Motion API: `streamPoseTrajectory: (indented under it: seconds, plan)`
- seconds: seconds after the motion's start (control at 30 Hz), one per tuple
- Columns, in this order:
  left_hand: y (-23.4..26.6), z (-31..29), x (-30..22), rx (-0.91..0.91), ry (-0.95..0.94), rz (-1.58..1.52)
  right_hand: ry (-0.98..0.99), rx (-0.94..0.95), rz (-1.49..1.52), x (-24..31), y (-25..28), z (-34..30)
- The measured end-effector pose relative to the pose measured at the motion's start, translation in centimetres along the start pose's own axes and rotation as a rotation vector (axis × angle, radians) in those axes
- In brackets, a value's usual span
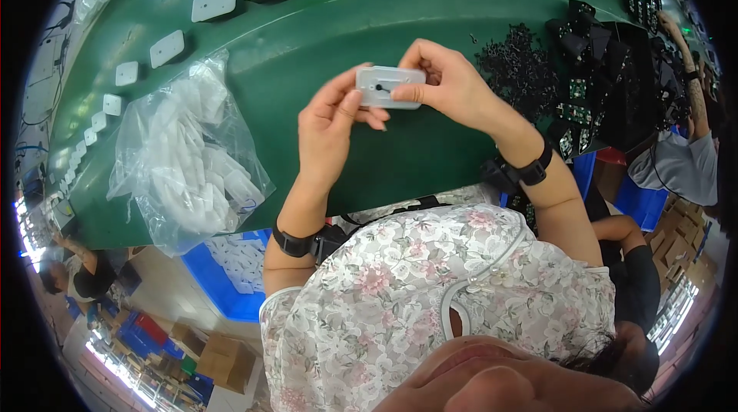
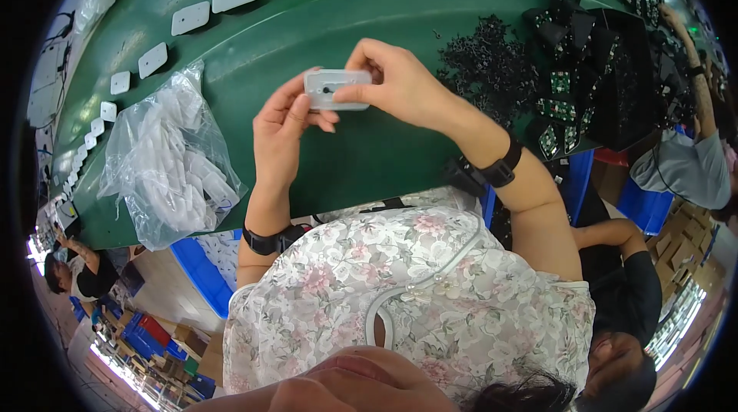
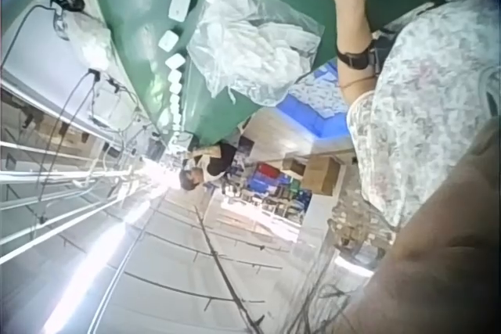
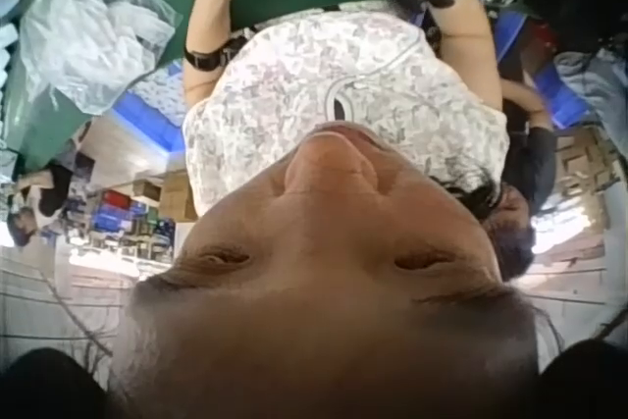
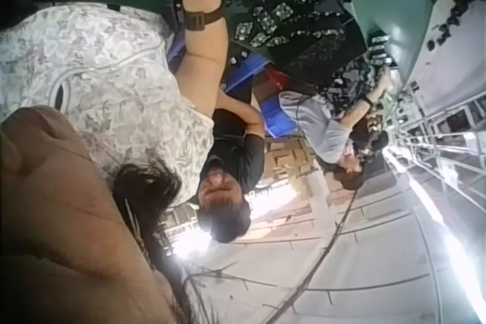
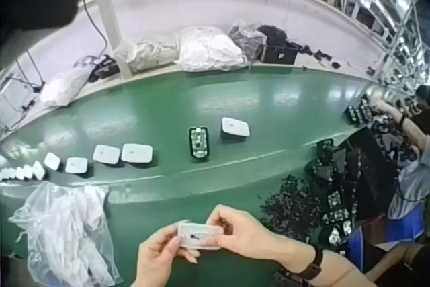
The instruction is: The person picks up a black housing and a white plate, fits them together, and places the assembly on the table. They then pick up a white plate, insert a small black component into it, and fit the plate onto a black housing containing a circuit board.
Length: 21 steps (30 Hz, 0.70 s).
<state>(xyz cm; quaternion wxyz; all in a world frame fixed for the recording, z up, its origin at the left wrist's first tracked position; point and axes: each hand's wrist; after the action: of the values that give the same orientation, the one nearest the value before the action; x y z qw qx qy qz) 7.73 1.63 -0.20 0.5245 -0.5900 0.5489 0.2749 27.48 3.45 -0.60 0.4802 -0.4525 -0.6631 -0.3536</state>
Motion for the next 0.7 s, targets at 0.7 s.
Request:
streamPoseTrajectory:
  seconds: [0.7]
  plan:
    - [1.8,0.9,2.8,-0.308,-0.701,1.449,0.467,-0.351,-0.676,2.2,3.4,3.4]
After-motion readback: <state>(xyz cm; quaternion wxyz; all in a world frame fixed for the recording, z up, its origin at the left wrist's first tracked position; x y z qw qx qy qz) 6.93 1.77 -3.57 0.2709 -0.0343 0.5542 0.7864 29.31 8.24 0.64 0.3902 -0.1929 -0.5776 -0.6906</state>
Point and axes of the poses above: each hand's wrist, its own z-axis towards the middle knuckle, its own y-axis out of the back of the hand, x = y × z, and after that the axes turned 2 degrees about x, right-handed
